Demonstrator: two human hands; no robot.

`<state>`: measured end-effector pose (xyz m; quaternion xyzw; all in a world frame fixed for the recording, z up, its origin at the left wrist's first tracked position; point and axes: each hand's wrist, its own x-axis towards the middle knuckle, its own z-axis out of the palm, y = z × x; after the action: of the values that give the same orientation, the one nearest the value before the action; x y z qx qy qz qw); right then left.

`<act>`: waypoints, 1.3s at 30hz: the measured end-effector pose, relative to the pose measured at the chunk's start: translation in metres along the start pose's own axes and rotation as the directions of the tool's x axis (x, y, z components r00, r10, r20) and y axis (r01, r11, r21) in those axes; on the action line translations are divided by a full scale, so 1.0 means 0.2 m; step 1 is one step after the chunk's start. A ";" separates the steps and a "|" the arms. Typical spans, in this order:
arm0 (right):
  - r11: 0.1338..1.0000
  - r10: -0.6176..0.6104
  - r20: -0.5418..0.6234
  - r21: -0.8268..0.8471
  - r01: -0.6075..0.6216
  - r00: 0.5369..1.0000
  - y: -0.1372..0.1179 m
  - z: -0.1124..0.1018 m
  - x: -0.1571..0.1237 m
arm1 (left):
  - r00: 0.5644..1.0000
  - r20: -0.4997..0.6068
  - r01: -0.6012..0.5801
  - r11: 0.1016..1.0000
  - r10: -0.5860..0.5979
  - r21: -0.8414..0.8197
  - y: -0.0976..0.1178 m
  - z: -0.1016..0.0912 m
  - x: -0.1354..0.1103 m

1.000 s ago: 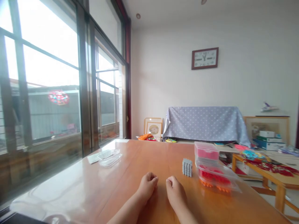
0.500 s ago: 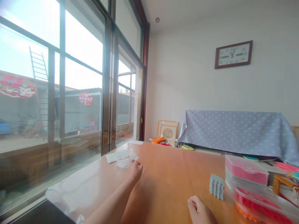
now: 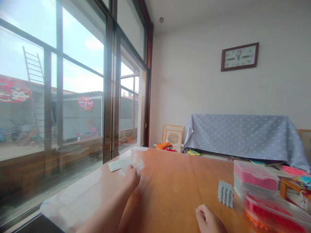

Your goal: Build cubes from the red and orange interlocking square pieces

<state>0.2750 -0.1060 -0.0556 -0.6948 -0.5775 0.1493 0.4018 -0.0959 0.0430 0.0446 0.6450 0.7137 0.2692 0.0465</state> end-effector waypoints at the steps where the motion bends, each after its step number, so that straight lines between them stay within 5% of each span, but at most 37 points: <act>1: 1.000 -0.002 -0.009 -0.010 0.002 1.000 0.00 0.00 0.00 | 1.000 -0.015 -0.027 1.000 0.027 -0.001 0.02 0.01 -0.01; 10: 0.992 -0.052 -0.009 -0.113 0.051 0.999 -0.06 -0.03 -0.03 | 0.932 -0.084 -0.363 0.908 0.353 -0.210 0.30 0.14 -0.25; 17: 0.984 -0.062 -0.041 -0.170 0.054 0.997 -0.11 -0.04 -0.06 | 0.880 -0.015 -0.405 0.735 0.474 -0.544 0.47 0.26 -0.45; 22: 0.981 -0.034 -0.043 -0.194 0.025 0.999 -0.15 -0.06 -0.07 | 0.889 -0.074 -0.409 0.713 0.451 -0.570 0.47 0.27 -0.51; 29: 0.981 -0.029 -0.054 -0.192 0.018 0.998 -0.19 -0.08 -0.11 | 0.926 -0.158 -0.375 0.793 0.342 -0.480 0.42 0.24 -0.52; 34: 0.975 -0.071 -0.062 -0.217 0.056 0.996 -0.19 -0.07 -0.13 | 0.906 -0.265 -0.416 0.812 0.330 -0.410 0.37 0.27 -0.47; 39: 0.973 -0.078 -0.056 -0.223 0.064 0.995 -0.19 -0.08 -0.13 | 0.913 -0.178 -0.407 0.821 0.366 -0.400 0.35 0.32 -0.44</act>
<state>0.2523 -0.1350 -0.0242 -0.7185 -0.6017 0.0474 0.3456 0.0080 -0.0183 -0.0034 0.7369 0.4922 0.4528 0.0984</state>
